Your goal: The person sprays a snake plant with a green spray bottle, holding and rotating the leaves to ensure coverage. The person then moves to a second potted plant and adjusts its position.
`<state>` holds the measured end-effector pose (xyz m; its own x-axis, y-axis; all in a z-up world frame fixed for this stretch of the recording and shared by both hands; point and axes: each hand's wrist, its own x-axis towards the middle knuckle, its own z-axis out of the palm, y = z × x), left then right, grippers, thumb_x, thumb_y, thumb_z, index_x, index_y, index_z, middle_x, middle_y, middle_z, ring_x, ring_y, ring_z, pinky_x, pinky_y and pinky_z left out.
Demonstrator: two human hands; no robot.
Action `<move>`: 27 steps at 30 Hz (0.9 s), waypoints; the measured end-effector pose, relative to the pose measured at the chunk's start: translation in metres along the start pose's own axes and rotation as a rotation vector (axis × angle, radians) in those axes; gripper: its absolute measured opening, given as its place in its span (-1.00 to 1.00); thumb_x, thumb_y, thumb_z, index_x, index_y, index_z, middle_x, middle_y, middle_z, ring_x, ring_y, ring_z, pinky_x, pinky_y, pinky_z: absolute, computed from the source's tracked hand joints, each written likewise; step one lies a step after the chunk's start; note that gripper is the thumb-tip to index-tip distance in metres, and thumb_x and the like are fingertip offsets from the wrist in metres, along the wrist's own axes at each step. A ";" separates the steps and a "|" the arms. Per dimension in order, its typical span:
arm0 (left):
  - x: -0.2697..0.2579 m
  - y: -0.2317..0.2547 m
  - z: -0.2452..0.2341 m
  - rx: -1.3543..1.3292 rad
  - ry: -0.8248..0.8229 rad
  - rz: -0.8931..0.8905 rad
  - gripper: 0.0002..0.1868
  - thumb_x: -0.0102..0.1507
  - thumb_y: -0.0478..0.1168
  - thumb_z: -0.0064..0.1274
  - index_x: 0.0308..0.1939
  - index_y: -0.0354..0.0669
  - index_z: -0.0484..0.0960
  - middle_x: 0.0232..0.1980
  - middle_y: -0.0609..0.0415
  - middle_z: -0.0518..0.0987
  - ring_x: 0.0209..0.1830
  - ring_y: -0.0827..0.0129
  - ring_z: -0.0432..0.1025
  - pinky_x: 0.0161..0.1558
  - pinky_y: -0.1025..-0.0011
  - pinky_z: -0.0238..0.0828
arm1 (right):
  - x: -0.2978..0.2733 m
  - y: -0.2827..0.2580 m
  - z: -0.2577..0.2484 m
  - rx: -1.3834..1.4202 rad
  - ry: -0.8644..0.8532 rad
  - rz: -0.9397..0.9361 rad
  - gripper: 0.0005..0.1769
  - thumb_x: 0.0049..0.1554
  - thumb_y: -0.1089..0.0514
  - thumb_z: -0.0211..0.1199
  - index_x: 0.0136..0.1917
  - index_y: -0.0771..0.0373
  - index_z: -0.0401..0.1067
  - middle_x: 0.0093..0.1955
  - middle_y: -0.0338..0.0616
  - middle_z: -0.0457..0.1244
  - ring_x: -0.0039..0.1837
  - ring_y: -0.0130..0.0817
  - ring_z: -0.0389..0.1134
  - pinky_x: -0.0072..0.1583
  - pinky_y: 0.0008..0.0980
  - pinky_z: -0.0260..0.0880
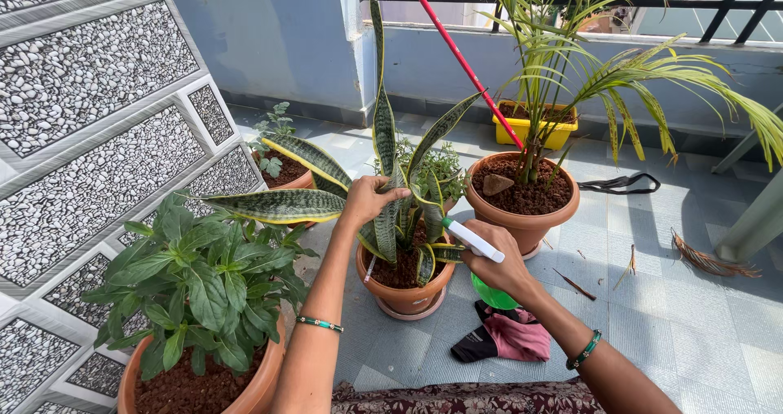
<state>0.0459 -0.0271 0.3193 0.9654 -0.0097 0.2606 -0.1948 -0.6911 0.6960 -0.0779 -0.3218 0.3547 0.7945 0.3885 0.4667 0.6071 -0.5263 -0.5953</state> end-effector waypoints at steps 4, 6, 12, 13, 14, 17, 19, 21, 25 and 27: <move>-0.001 -0.018 0.014 0.020 0.113 0.090 -0.10 -0.04 0.35 0.40 0.01 -0.43 0.70 -0.06 -0.30 0.69 -0.03 0.09 0.63 0.01 0.17 0.55 | -0.007 0.011 0.012 -0.048 0.016 -0.064 -0.83 -0.13 0.29 0.24 -0.19 0.28 0.43 -0.23 -0.04 0.31 -0.14 0.04 0.37 -0.09 -0.09 0.35; -0.001 -0.023 0.021 0.009 0.117 0.032 -0.04 -0.07 0.36 0.37 0.05 -0.46 0.67 -0.01 -0.34 0.68 0.03 0.06 0.62 0.08 0.17 0.55 | -0.011 0.015 0.016 -0.059 0.017 -0.064 -0.83 -0.13 0.29 0.24 -0.19 0.29 0.41 -0.22 -0.02 0.30 -0.13 0.06 0.37 -0.09 -0.08 0.34; -0.010 -0.029 0.030 0.009 0.136 0.041 -0.04 -0.08 0.28 0.40 0.10 -0.48 0.63 -0.13 -0.36 0.68 -0.13 0.12 0.66 -0.05 0.15 0.59 | -0.022 0.016 0.026 0.057 -0.046 0.003 -0.60 -0.17 0.31 0.18 -0.01 0.19 0.54 -0.19 0.00 0.37 -0.16 0.05 0.41 -0.11 -0.12 0.38; -0.013 -0.027 0.030 0.012 0.139 0.045 -0.06 -0.07 0.26 0.42 0.11 -0.48 0.62 -0.17 -0.36 0.68 -0.17 0.12 0.66 -0.07 0.14 0.59 | -0.024 0.016 0.027 0.088 -0.061 0.055 -0.61 -0.17 0.30 0.19 -0.02 0.18 0.54 -0.22 0.00 0.38 -0.19 0.03 0.42 -0.11 -0.14 0.39; -0.015 -0.026 0.030 0.015 0.141 0.048 -0.07 -0.06 0.23 0.43 0.11 -0.48 0.61 -0.20 -0.35 0.68 -0.20 0.12 0.67 -0.09 0.14 0.59 | -0.025 0.016 0.029 0.118 -0.077 0.107 -0.62 -0.16 0.30 0.19 -0.03 0.17 0.55 -0.25 0.00 0.39 -0.21 0.00 0.44 -0.11 -0.16 0.40; -0.023 -0.021 0.026 -0.027 0.104 0.033 -0.25 -0.04 0.15 0.41 0.02 -0.36 0.70 -0.27 -0.22 0.72 -0.30 0.12 0.66 -0.17 0.12 0.56 | -0.032 0.020 0.037 0.088 -0.023 0.020 -0.63 -0.18 0.30 0.19 -0.06 0.22 0.54 -0.23 0.02 0.39 -0.18 0.06 0.40 -0.12 -0.15 0.39; -0.027 -0.020 0.026 -0.039 0.083 0.011 -0.37 -0.01 0.11 0.40 -0.03 -0.28 0.75 -0.28 -0.14 0.74 -0.34 0.12 0.66 -0.20 0.10 0.54 | -0.037 0.024 0.040 0.095 -0.048 0.095 -0.71 -0.16 0.28 0.20 -0.12 0.22 0.54 -0.28 0.01 0.38 -0.21 -0.01 0.43 -0.11 -0.17 0.40; -0.032 -0.021 0.030 -0.016 0.080 -0.014 -0.43 0.02 0.06 0.40 -0.03 -0.24 0.74 -0.28 -0.13 0.73 -0.35 0.12 0.65 -0.22 0.10 0.52 | -0.042 0.028 0.043 0.084 -0.064 0.139 -0.76 -0.15 0.28 0.21 -0.16 0.23 0.53 -0.30 0.01 0.38 -0.22 -0.04 0.44 -0.10 -0.18 0.40; -0.048 -0.023 0.059 -0.149 0.273 0.050 -0.50 0.11 -0.04 0.41 -0.07 -0.36 0.69 -0.21 -0.13 0.73 -0.25 0.23 0.62 -0.19 0.22 0.50 | -0.049 0.031 0.046 0.101 -0.065 0.153 -0.81 -0.13 0.28 0.21 -0.18 0.26 0.50 -0.28 0.01 0.39 -0.21 -0.04 0.45 -0.10 -0.18 0.41; -0.059 -0.028 0.075 -0.355 0.349 0.091 -0.56 0.18 -0.08 0.32 -0.03 -0.36 0.67 -0.18 -0.08 0.75 -0.25 0.34 0.64 -0.18 0.30 0.49 | -0.052 0.030 0.047 0.122 -0.065 0.130 -0.78 -0.15 0.29 0.21 -0.17 0.26 0.51 -0.26 0.01 0.39 -0.21 -0.04 0.45 -0.10 -0.18 0.41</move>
<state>0.0074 -0.0609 0.2341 0.8381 0.2254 0.4967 -0.3812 -0.4094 0.8289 -0.1000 -0.3224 0.2819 0.8630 0.3738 0.3399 0.4937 -0.4809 -0.7246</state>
